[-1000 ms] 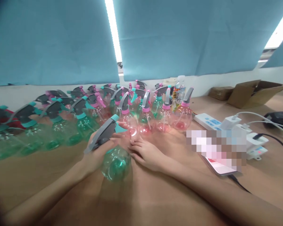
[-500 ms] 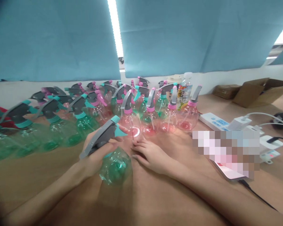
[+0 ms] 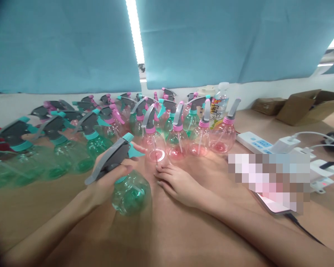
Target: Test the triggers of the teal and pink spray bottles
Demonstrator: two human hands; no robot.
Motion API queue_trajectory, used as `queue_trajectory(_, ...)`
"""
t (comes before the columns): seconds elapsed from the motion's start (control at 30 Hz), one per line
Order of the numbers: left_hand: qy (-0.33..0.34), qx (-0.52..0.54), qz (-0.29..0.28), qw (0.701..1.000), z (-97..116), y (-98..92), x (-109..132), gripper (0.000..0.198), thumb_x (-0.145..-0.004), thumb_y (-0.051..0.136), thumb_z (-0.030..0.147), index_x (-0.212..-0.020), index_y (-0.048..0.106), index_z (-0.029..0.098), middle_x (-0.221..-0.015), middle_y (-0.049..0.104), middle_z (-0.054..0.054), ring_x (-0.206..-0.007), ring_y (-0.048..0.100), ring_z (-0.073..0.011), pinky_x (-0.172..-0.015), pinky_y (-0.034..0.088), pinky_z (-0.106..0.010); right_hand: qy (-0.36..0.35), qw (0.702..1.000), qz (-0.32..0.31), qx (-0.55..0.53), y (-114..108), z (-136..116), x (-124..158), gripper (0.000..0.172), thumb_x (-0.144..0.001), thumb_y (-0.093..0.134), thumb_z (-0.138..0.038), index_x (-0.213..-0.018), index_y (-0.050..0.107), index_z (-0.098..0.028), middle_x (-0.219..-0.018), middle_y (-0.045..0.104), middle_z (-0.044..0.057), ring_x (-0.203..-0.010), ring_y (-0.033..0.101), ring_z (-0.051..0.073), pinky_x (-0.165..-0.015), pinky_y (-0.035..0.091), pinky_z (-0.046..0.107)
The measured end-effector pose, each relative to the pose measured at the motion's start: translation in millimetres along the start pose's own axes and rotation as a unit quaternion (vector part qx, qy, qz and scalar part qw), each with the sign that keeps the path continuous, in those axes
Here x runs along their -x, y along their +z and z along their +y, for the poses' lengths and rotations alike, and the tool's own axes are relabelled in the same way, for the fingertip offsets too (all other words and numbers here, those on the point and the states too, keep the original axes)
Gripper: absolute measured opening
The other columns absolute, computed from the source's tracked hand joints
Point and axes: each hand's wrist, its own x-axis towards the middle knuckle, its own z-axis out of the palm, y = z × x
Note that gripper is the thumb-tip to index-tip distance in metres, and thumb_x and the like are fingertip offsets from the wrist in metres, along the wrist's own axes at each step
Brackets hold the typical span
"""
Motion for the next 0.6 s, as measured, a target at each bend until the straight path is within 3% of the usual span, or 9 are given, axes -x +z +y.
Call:
queue_trajectory(0.1, -0.017, 0.027, 0.003, 0.999, 0.0, -0.4, -1.0, 0.007, -0.074, 0.055, 0.022, -0.078, 0.050, 0.023, -0.064, 0.044, 0.005, -0.056, 0.041, -0.0135, -0.058, 0.036, -0.030, -0.002, 1.000, 0.001, 0.001, -0.3, 0.0, 0.0, 0.031, -0.100, 0.045, -0.026, -0.123, 0.065, -0.020, -0.131, 0.065, 0.007, -0.129, 0.053, 0.023, -0.113, 0.039, 0.045)
queue_trajectory(0.27, -0.003, 0.030, 0.000, 1.000, 0.7, 0.6, 0.3, 0.034, -0.076, 0.054, 0.019, -0.109, 0.060, 0.024, -0.091, 0.060, -0.001, -0.079, 0.056, -0.0181, -0.072, 0.045, -0.032, 0.001, 1.000, -0.001, 0.003, -0.5, -0.1, 0.5, 0.033, -0.100, 0.044, -0.027, -0.126, 0.064, -0.018, -0.132, 0.064, 0.008, -0.129, 0.052, 0.024, -0.113, 0.038, 0.045)
queue_trajectory(0.6, -0.001, 0.054, -0.019, 0.998, 0.8, 1.8, 0.2, 0.044, -0.075, 0.052, 0.013, -0.117, 0.062, 0.024, -0.099, 0.062, -0.002, -0.070, 0.052, -0.0139, -0.060, 0.039, -0.028, 0.000, 1.000, 0.001, 0.000, 1.1, 1.3, 1.8, 0.034, -0.101, 0.044, -0.028, -0.127, 0.062, -0.020, -0.133, 0.063, 0.008, -0.130, 0.052, 0.024, -0.112, 0.039, 0.046)
